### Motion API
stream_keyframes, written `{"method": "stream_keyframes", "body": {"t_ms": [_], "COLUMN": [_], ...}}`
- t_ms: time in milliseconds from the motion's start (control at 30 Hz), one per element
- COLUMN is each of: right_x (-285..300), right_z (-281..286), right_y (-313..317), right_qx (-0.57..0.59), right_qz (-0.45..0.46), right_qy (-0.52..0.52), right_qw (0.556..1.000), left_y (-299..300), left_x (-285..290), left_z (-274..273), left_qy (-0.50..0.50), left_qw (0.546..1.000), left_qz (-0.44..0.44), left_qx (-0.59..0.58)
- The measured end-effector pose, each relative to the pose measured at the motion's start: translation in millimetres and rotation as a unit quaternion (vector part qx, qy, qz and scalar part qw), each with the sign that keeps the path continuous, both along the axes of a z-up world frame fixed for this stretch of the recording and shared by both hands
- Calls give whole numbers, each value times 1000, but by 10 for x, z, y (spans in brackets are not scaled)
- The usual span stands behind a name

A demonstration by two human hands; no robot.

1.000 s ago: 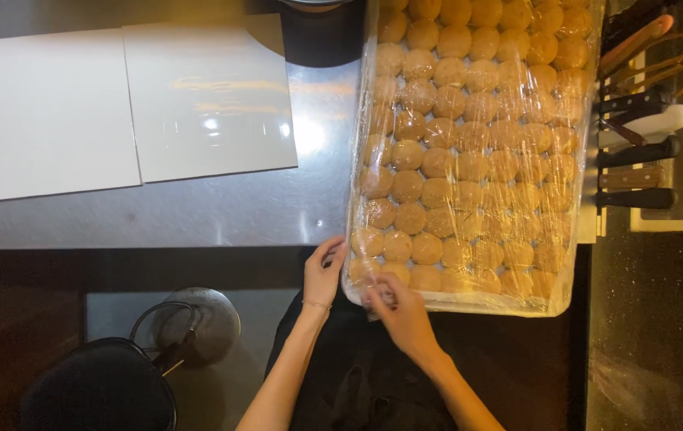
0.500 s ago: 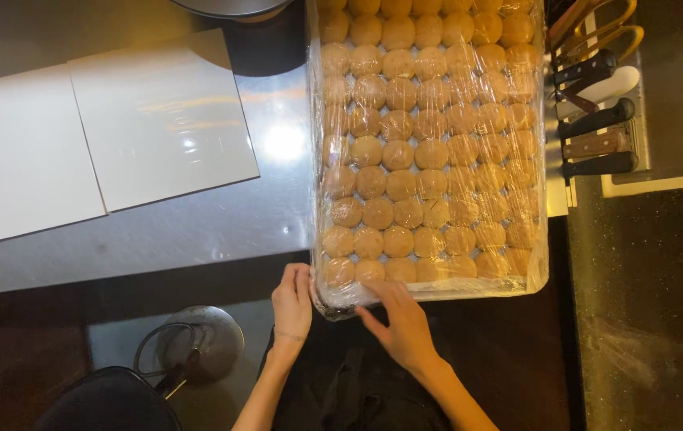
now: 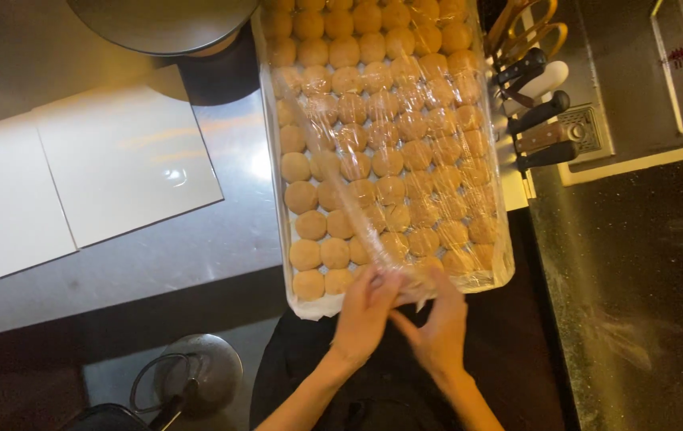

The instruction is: Arranging a large number of uniform round baked goods onto a white square board from a large storage tray.

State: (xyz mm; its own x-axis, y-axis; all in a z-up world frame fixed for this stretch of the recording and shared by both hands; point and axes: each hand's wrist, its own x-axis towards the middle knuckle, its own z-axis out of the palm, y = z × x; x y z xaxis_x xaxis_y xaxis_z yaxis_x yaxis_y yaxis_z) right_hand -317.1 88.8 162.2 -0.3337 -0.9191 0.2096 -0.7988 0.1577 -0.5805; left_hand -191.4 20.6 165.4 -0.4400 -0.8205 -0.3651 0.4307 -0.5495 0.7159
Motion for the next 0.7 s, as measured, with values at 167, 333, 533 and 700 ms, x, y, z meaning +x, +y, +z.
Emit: {"method": "stream_keyframes", "body": {"t_ms": [167,333,533,700], "right_x": [-1196,-1591,-2486,-3159], "right_z": [-407,-69,-341,236], "right_y": [168,-238,-576,-1118], "right_qx": [108,55,145,95], "right_qz": [-138,-89,-39,-81], "right_qy": [69,-252,-181,-76], "right_qw": [982,962,972,989], "left_y": [-791,-1830,-2730,-3146], "left_x": [-1557,-2714,-2925,-2262], "left_z": [336,350,253,348], "left_qy": [140,155,32,-243], "left_qw": [990,987,995,944], "left_qz": [6,-28,-83,-157], "left_qx": [-25,38,32,-158]}}
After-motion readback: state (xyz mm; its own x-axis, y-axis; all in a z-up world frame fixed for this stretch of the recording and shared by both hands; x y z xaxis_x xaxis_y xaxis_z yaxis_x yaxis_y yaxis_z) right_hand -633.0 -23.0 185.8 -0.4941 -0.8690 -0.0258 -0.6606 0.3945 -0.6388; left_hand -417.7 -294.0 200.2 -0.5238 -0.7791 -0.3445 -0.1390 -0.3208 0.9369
